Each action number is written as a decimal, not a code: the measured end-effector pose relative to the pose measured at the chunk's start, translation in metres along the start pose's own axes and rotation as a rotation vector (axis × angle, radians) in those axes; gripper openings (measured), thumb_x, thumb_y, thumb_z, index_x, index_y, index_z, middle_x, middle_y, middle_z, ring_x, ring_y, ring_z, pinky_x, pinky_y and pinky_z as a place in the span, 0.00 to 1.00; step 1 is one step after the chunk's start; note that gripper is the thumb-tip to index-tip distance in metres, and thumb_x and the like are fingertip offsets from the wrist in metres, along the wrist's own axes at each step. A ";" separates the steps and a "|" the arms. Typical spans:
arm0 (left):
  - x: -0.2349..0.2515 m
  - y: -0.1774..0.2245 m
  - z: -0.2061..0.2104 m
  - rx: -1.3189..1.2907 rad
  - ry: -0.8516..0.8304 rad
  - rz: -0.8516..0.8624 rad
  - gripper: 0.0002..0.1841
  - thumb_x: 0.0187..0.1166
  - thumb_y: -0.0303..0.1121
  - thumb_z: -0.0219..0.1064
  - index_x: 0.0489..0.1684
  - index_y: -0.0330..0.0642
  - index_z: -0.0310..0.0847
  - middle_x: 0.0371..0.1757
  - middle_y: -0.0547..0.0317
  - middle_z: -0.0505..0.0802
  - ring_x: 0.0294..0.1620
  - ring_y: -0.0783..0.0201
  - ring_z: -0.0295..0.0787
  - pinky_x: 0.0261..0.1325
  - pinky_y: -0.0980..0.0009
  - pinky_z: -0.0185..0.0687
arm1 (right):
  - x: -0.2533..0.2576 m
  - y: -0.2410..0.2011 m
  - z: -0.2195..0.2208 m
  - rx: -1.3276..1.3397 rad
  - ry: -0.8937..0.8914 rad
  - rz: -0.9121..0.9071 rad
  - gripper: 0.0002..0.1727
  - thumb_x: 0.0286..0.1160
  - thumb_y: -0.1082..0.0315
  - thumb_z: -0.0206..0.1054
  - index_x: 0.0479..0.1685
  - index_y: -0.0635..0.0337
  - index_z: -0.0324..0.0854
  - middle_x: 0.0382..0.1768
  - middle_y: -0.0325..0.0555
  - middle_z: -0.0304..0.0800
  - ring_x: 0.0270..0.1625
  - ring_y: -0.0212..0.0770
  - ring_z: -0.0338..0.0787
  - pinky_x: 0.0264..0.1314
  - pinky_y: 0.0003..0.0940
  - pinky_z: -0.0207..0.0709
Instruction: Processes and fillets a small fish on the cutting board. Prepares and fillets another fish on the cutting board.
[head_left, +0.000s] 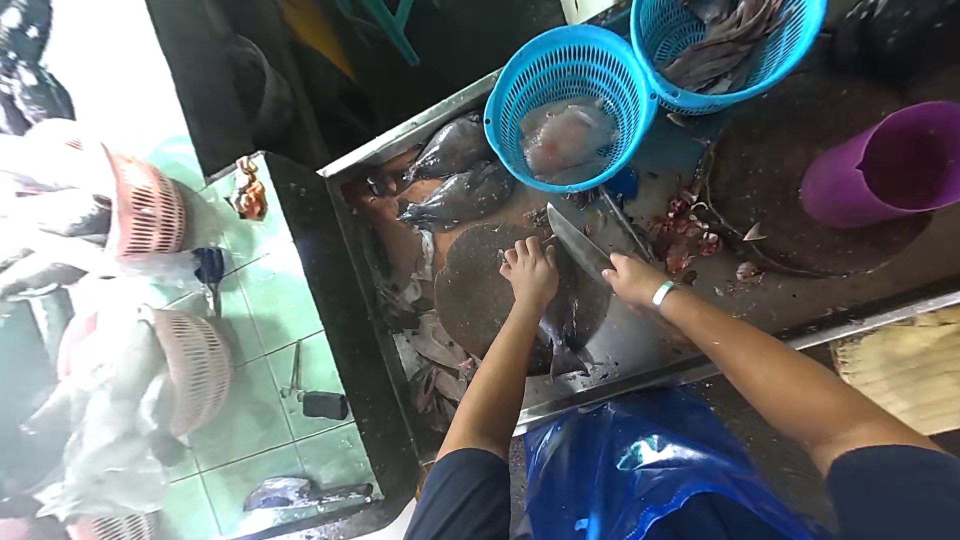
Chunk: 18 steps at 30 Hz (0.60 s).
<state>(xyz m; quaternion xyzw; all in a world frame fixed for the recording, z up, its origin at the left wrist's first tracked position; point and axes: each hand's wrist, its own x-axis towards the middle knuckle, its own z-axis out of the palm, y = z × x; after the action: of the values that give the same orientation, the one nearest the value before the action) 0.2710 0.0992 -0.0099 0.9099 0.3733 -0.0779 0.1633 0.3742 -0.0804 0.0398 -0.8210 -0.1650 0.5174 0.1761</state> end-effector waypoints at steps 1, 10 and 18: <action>0.001 0.000 0.000 0.001 0.001 0.004 0.26 0.91 0.56 0.44 0.71 0.49 0.75 0.72 0.46 0.82 0.78 0.37 0.70 0.67 0.32 0.66 | -0.004 0.015 0.006 0.021 0.019 0.008 0.26 0.95 0.47 0.48 0.71 0.60 0.71 0.31 0.64 0.84 0.22 0.56 0.87 0.26 0.52 0.84; 0.001 0.002 0.000 0.011 -0.012 -0.021 0.26 0.91 0.56 0.42 0.72 0.50 0.74 0.73 0.47 0.81 0.79 0.38 0.69 0.66 0.32 0.67 | 0.007 0.001 0.010 0.059 -0.014 -0.021 0.25 0.95 0.47 0.47 0.73 0.58 0.69 0.31 0.61 0.84 0.22 0.53 0.87 0.26 0.51 0.84; 0.000 0.006 0.000 0.001 -0.011 -0.036 0.27 0.91 0.56 0.43 0.74 0.49 0.74 0.76 0.45 0.80 0.81 0.36 0.68 0.69 0.29 0.65 | 0.001 0.015 0.024 0.140 -0.022 -0.028 0.26 0.96 0.48 0.47 0.75 0.60 0.68 0.34 0.63 0.85 0.24 0.55 0.88 0.29 0.53 0.86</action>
<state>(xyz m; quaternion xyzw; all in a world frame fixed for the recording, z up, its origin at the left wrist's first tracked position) 0.2748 0.0953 -0.0083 0.9026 0.3887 -0.0862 0.1637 0.3537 -0.0900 0.0223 -0.7986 -0.1417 0.5341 0.2387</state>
